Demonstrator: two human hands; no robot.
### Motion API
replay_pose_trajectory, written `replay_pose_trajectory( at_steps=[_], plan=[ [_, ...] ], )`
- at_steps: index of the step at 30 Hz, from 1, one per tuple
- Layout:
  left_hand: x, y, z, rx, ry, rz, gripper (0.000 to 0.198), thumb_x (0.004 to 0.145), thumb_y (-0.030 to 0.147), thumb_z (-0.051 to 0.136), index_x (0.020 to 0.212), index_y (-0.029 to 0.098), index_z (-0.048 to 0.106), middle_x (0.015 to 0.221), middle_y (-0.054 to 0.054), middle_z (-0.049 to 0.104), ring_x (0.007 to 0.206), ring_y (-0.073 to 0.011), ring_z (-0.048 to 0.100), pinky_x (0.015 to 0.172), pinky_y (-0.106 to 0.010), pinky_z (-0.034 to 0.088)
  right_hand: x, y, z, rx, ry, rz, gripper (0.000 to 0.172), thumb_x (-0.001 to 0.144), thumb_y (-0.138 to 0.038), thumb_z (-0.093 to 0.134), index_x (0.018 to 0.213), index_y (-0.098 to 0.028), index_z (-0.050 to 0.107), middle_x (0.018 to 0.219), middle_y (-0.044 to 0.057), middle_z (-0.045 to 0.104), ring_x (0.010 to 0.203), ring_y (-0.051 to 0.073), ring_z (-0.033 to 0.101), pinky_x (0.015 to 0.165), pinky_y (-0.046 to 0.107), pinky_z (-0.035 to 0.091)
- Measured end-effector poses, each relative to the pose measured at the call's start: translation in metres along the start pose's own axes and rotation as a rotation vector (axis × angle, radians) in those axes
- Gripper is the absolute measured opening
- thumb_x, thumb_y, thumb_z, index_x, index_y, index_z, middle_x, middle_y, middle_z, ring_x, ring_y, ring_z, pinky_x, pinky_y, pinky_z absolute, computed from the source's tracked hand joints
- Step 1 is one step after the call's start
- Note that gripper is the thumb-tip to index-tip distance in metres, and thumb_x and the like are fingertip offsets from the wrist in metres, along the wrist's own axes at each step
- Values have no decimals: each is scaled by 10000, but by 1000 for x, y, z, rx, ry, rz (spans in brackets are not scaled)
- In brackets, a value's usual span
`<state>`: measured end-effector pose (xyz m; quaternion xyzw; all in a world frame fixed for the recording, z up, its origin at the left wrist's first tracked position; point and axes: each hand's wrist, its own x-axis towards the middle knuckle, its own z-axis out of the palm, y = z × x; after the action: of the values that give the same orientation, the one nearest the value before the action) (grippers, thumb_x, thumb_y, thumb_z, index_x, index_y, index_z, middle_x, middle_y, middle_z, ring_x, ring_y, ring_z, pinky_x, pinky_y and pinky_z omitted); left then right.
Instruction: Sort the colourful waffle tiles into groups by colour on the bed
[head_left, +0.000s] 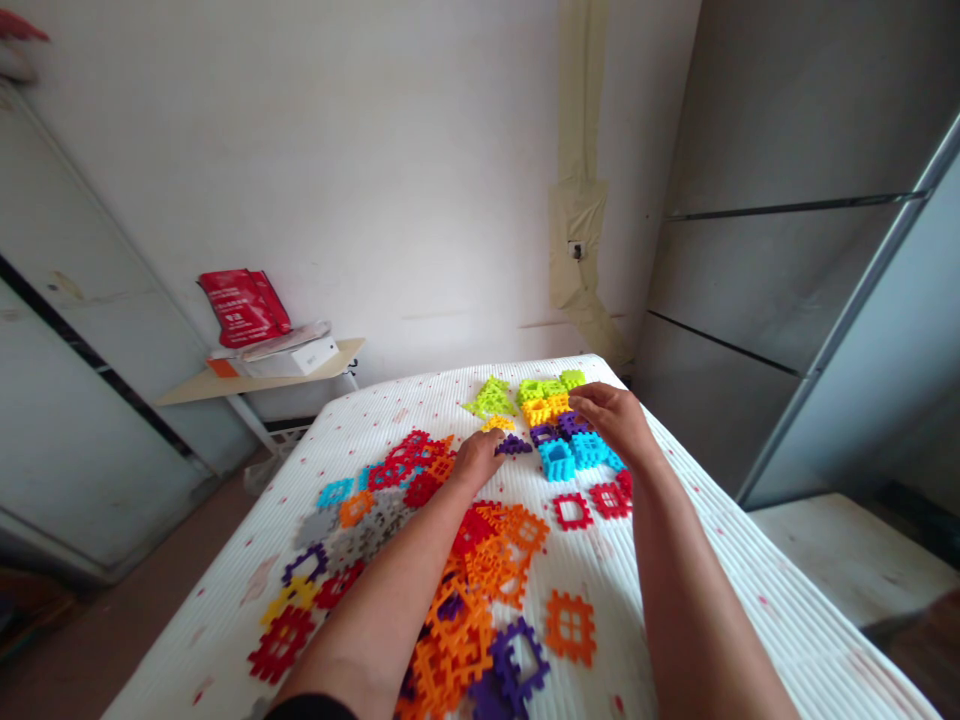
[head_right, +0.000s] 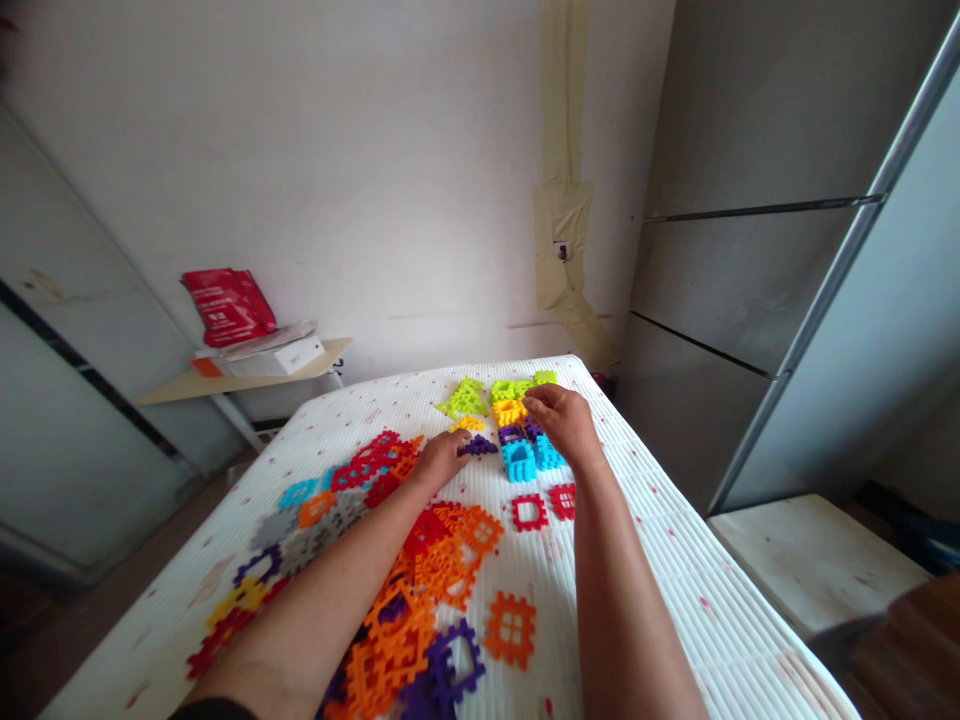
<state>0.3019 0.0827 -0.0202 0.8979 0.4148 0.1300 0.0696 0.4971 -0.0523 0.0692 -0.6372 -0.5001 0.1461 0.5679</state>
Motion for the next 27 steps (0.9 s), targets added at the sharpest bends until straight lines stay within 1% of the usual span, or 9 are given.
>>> replay_pose_trajectory(
  at_steps=[8, 13, 17, 22, 24, 27],
  plan=[
    [-1, 0, 1, 9, 5, -8, 345, 859, 365, 535, 1142, 168, 540, 1066, -70, 599, 938, -187, 587, 836, -415, 486, 1, 3, 1, 0, -13, -3, 306, 706, -407, 587, 840, -148, 680, 733, 55, 690, 609, 165, 616, 553, 261, 467],
    [0, 0, 1, 1, 13, 13, 348, 860, 363, 535, 1146, 165, 538, 1080, -74, 596, 944, -189, 589, 832, -415, 491, 1, 2, 1, 26, -15, -2, 308, 706, -416, 594, 834, -149, 680, 724, 58, 691, 587, 168, 617, 530, 260, 473],
    [-2, 2, -3, -6, 14, 27, 356, 865, 360, 527, 1168, 173, 525, 1111, -81, 585, 953, -189, 586, 835, -416, 493, 0, -1, 1, 39, -20, 17, 312, 688, -424, 614, 829, -155, 685, 701, 60, 687, 581, 180, 619, 520, 269, 475],
    [-13, -2, -17, -15, -10, 47, 338, 866, 348, 527, 1158, 177, 533, 1135, -82, 576, 970, -189, 580, 839, -413, 494, -2, -9, -2, 55, -10, 61, 369, 638, -451, 659, 838, -143, 684, 680, 67, 677, 557, 182, 602, 513, 282, 464],
    [-23, -9, -27, -18, -14, 50, 308, 872, 342, 519, 1131, 179, 549, 1137, -80, 576, 968, -184, 579, 838, -403, 496, -3, -11, -2, 56, -8, 75, 379, 630, -454, 666, 841, -139, 681, 695, 75, 677, 578, 187, 605, 534, 289, 470],
    [-46, -29, -45, -16, -16, 47, 276, 877, 340, 510, 1097, 183, 567, 1129, -76, 581, 956, -176, 580, 831, -388, 499, -5, -14, -2, 56, -9, 89, 386, 637, -448, 659, 867, -138, 677, 731, 83, 679, 611, 191, 615, 568, 294, 481]
  ],
)
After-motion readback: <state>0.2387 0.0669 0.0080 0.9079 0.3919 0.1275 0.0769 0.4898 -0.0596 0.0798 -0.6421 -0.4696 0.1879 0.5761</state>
